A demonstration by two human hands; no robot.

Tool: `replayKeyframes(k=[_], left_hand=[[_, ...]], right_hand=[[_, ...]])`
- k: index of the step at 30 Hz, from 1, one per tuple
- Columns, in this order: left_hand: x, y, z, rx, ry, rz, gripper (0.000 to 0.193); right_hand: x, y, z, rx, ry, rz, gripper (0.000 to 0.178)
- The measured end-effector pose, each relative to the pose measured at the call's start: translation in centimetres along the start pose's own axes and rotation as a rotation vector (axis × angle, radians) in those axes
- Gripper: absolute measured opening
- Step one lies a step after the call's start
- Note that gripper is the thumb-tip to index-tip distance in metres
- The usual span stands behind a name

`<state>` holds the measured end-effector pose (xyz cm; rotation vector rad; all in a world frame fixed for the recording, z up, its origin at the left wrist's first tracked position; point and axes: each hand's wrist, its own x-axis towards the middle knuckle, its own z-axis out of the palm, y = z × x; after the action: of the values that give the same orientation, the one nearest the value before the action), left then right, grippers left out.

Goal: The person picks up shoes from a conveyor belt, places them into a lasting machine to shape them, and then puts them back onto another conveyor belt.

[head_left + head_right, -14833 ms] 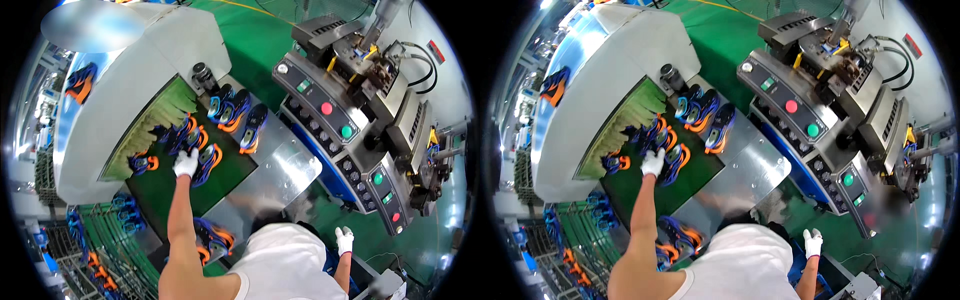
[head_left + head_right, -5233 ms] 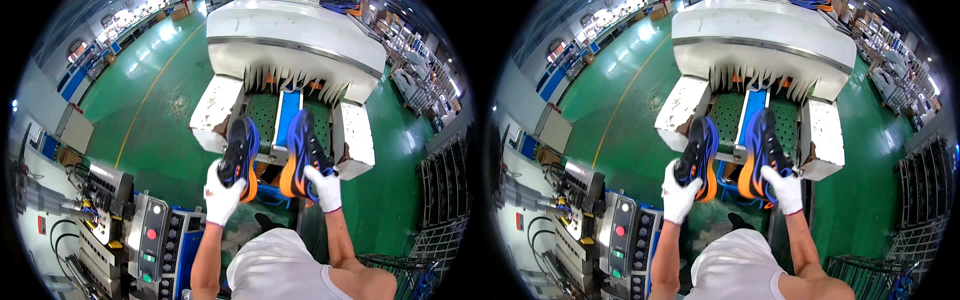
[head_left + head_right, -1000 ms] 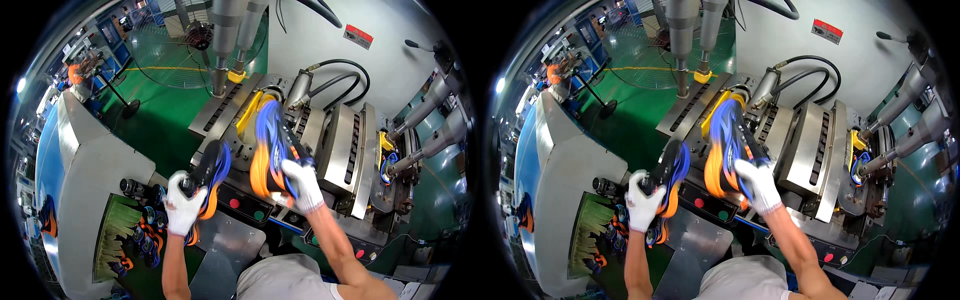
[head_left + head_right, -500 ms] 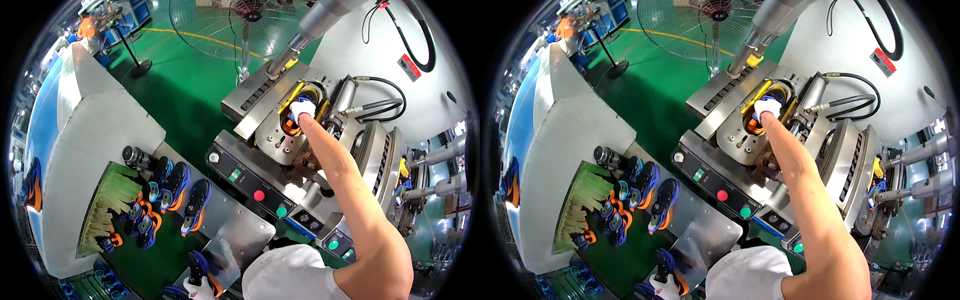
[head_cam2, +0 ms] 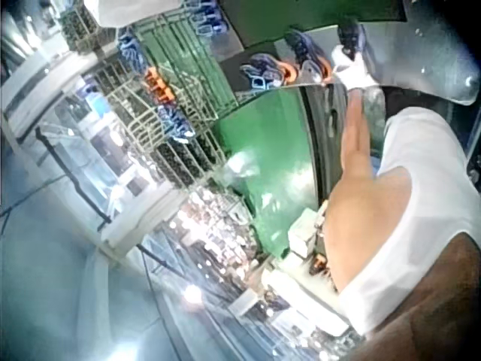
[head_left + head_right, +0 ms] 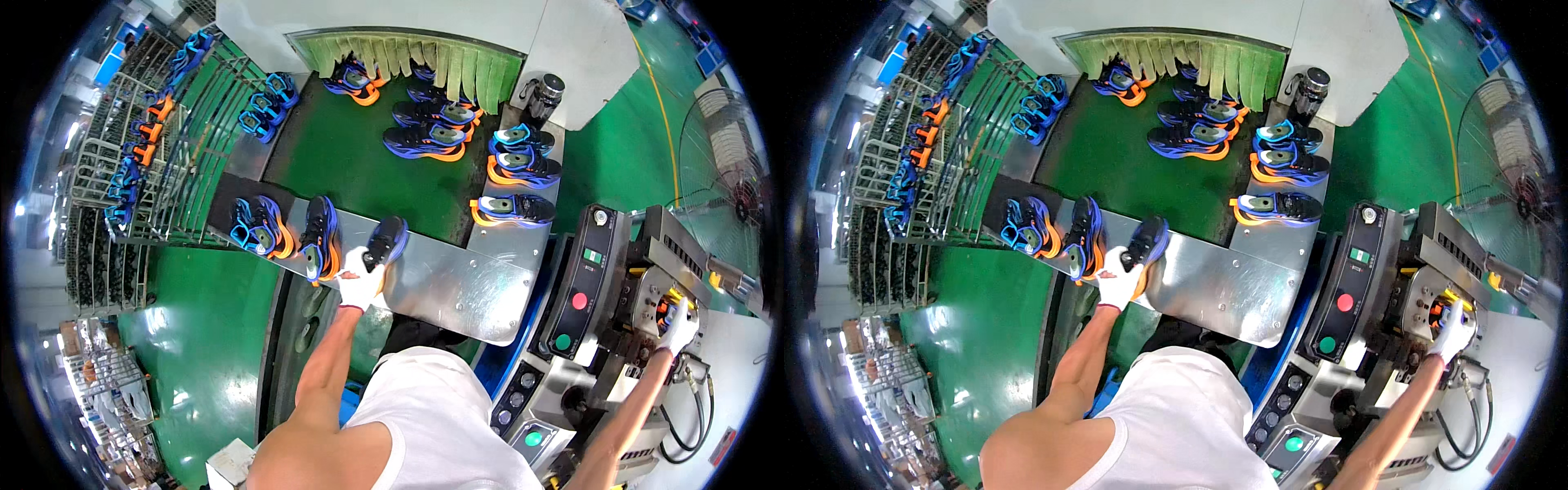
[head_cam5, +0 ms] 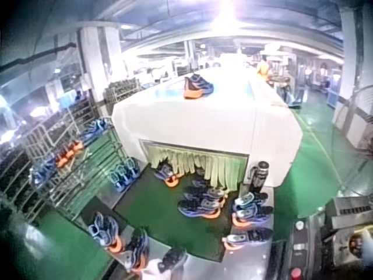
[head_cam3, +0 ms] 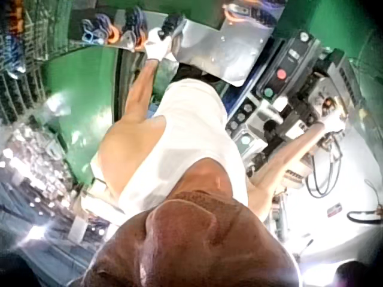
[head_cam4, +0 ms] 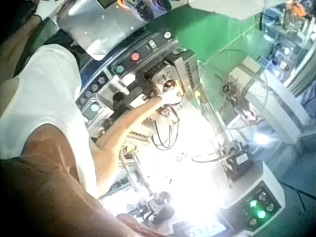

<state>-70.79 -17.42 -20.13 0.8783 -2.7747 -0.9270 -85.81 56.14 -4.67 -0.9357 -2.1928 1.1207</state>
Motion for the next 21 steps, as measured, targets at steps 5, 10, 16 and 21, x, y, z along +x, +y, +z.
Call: replayKeyframes(k=[5, 10, 16, 21], left_hand=[[3.5, -5.1, 0.6, -0.032, 0.110, 0.089, 0.059], [9.9, -0.4, -3.2, -0.065, -0.048, 0.411, 0.060], [31.3, -1.9, -0.3, -0.053, -0.022, 0.474, 0.050], [52.8, 3.4, 1.0, 0.057, 0.207, 0.542, 0.077]], right_hand=[[-23.5, -6.3, 3.7, -0.473, -0.248, -0.356, 0.096], [-31.3, 6.7, 9.1, -1.804, -0.384, -0.302, 0.111], [-31.2, -1.4, 9.9, -1.055, -0.297, -0.136, 0.112], [-39.6, 0.3, 7.7, -0.858, -0.316, 0.056, 0.098]])
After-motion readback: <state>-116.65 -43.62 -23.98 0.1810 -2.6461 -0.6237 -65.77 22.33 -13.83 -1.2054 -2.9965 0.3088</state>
